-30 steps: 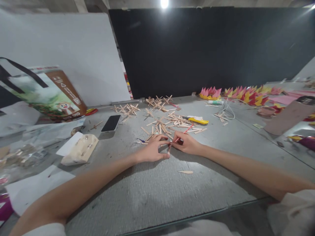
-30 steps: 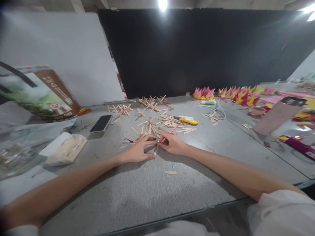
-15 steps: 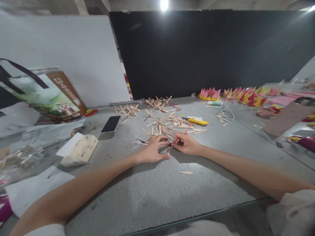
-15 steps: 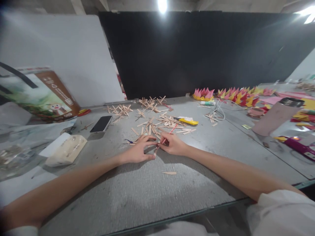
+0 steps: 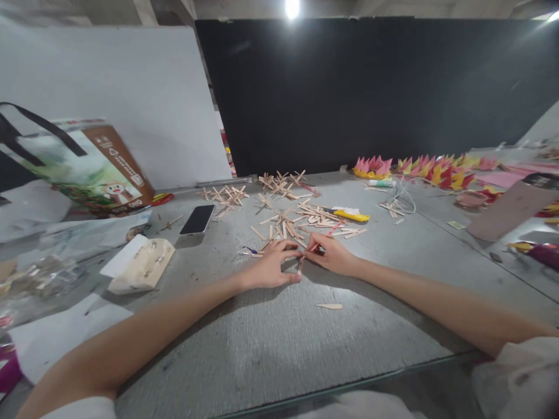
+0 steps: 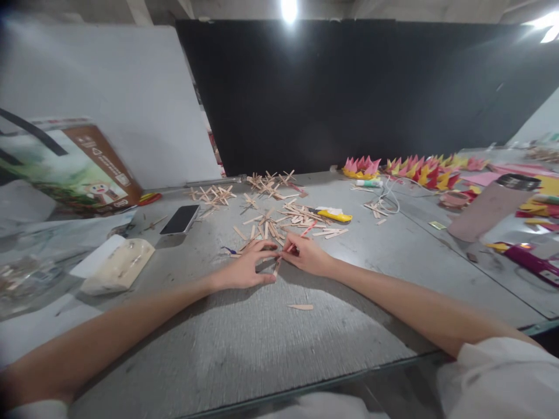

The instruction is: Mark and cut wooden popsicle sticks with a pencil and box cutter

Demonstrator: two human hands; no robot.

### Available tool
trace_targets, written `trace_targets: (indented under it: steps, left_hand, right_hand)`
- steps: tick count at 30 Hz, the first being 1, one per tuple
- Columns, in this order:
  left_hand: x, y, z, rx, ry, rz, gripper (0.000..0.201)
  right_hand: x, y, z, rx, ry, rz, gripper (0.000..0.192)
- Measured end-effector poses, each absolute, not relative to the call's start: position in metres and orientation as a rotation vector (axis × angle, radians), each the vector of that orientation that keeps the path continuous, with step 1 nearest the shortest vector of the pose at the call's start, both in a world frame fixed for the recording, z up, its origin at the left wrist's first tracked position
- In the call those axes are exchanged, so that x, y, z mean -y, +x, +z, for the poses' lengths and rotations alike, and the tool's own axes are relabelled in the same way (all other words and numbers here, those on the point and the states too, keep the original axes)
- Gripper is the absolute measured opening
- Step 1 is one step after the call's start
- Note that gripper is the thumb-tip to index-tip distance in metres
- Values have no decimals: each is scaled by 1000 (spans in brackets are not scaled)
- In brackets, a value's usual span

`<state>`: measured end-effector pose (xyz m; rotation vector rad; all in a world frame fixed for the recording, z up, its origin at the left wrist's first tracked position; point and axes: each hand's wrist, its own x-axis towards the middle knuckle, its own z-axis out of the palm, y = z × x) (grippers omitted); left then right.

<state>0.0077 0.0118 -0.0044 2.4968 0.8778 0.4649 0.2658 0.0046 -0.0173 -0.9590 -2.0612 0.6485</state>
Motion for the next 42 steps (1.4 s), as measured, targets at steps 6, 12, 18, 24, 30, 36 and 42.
trace_targets:
  steps: [6, 12, 18, 24, 30, 36, 42]
  left_hand:
    - [-12, 8, -5, -858, 2501, 493, 65]
    - [-12, 8, -6, -862, 2494, 482, 65]
    - [-11, 7, -4, -860, 2493, 483, 65]
    - [-11, 7, -5, -857, 2498, 491, 63]
    - [-12, 7, -5, -853, 2495, 492, 63]
    - [-11, 7, -5, -852, 2504, 480, 60]
    - [-10, 7, -4, -860, 2508, 466, 60]
  right_hand:
    - [-3, 266, -16, 2081, -912, 696, 34]
    - [-4, 266, -17, 2080, -945, 665, 32]
    - [-5, 266, -17, 2059, -929, 675, 30]
    - [-3, 267, -15, 2100, -950, 652, 33]
    - [-2, 267, -16, 2080, -923, 604, 31]
    - [-3, 267, -17, 2120, -913, 612, 38]
    - [-4, 267, -18, 2103, -930, 587, 29]
